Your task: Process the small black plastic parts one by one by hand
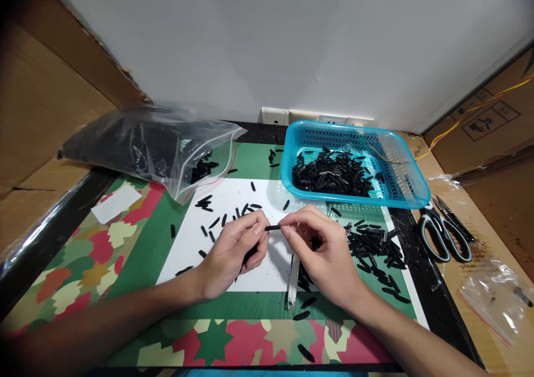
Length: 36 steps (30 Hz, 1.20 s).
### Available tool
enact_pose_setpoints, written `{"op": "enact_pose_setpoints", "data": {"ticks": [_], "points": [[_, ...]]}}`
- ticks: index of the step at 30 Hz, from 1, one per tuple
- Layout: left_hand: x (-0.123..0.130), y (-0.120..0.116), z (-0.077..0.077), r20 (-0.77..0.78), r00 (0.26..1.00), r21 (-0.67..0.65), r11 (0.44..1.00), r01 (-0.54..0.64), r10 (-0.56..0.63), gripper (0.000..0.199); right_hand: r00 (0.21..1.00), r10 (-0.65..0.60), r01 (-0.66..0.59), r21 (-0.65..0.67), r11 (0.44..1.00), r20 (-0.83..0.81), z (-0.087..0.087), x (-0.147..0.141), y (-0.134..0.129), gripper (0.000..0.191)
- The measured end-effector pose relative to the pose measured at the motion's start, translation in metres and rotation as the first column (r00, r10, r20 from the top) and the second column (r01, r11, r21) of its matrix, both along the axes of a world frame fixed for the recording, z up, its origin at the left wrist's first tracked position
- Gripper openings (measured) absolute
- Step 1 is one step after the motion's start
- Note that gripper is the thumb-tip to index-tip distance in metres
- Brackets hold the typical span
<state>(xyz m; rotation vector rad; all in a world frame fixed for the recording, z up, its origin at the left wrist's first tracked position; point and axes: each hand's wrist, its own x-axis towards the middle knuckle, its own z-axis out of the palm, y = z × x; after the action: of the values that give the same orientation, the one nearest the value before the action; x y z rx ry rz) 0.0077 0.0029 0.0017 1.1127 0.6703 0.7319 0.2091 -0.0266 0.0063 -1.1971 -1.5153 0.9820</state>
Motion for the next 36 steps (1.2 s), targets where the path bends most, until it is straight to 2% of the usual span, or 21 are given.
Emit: {"op": "enact_pose_setpoints", "data": {"ticks": [12, 21, 25, 30, 36], "points": [[-0.0001, -0.0002, -0.0011, 0.008, 1.000, -0.001, 1.000, -0.009, 0.009, 0.038, 1.000, 0.013, -0.012, 0.012, 1.000, -0.015, 0.0007, 0.0024, -0.0007, 0.012], [-0.0005, 0.0008, -0.0020, -0.007, 1.000, 0.008, 1.000, 0.020, -0.020, 0.038, 0.993, -0.003, -0.010, 0.111, 0.994, 0.116, 0.0030, 0.0015, -0.0016, 0.006], [-0.0012, 0.0003, -0.0008, -0.012, 1.000, 0.011, 1.000, 0.025, -0.025, 0.040, 0.998, 0.015, -0.021, 0.090, 0.996, 0.064, 0.0051, 0.0029, -0.0007, 0.007], [-0.0033, -0.0003, -0.0009, -0.074, 0.996, 0.052, 0.997, 0.051, -0.047, 0.040, 1.000, -0.002, 0.002, 0.086, 0.996, -0.005, 0.0054, 0.0033, 0.0010, 0.010], [-0.0009, -0.0003, -0.0010, -0.014, 1.000, 0.019, 1.000, 0.018, -0.018, 0.040, 0.993, -0.116, 0.116, 0.079, 0.990, -0.002, 0.0025, 0.0057, 0.0022, 0.010]]}}
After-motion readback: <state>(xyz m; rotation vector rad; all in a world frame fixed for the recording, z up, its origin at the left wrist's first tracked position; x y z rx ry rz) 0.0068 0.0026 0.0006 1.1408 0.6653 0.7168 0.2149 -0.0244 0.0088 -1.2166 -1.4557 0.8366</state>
